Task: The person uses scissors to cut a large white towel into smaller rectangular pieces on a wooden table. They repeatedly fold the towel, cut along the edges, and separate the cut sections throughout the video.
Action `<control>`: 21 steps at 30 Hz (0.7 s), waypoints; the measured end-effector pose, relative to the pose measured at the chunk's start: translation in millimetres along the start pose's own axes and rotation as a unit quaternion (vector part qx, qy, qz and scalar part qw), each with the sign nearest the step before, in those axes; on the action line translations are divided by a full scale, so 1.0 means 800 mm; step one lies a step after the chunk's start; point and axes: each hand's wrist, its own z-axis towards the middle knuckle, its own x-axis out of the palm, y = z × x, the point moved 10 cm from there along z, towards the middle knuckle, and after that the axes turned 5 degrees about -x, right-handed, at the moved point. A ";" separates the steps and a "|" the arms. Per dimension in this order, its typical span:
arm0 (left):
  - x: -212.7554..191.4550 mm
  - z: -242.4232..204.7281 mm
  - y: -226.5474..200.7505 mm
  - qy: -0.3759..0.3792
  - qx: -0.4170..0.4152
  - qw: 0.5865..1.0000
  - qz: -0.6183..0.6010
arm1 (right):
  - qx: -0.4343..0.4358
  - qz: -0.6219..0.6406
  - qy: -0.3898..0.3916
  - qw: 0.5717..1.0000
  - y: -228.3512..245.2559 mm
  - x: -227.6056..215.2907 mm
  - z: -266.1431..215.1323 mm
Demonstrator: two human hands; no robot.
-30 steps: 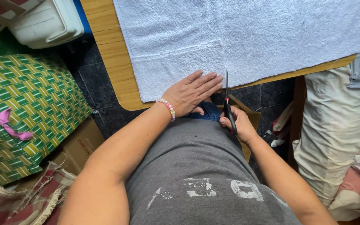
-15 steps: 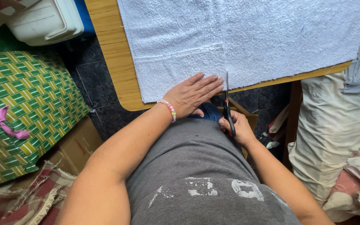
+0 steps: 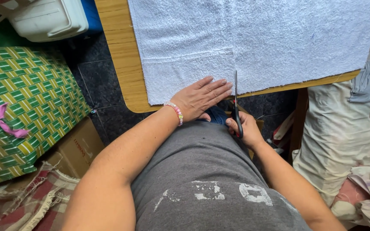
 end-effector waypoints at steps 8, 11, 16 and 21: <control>0.005 -0.001 -0.001 -0.010 0.004 1.000 -0.007 | 0.005 0.014 0.031 0.999 0.038 0.005 0.008; 0.006 -0.002 -0.001 -0.013 0.006 1.000 -0.004 | 0.003 0.007 0.031 0.999 0.041 0.004 0.016; 0.004 -0.002 -0.001 -0.013 0.006 1.000 -0.003 | 0.015 -0.010 0.015 1.000 0.033 -0.003 0.015; 0.006 -0.001 -0.001 -0.007 0.011 1.000 0.005 | 0.023 -0.020 0.008 1.000 0.045 -0.007 0.011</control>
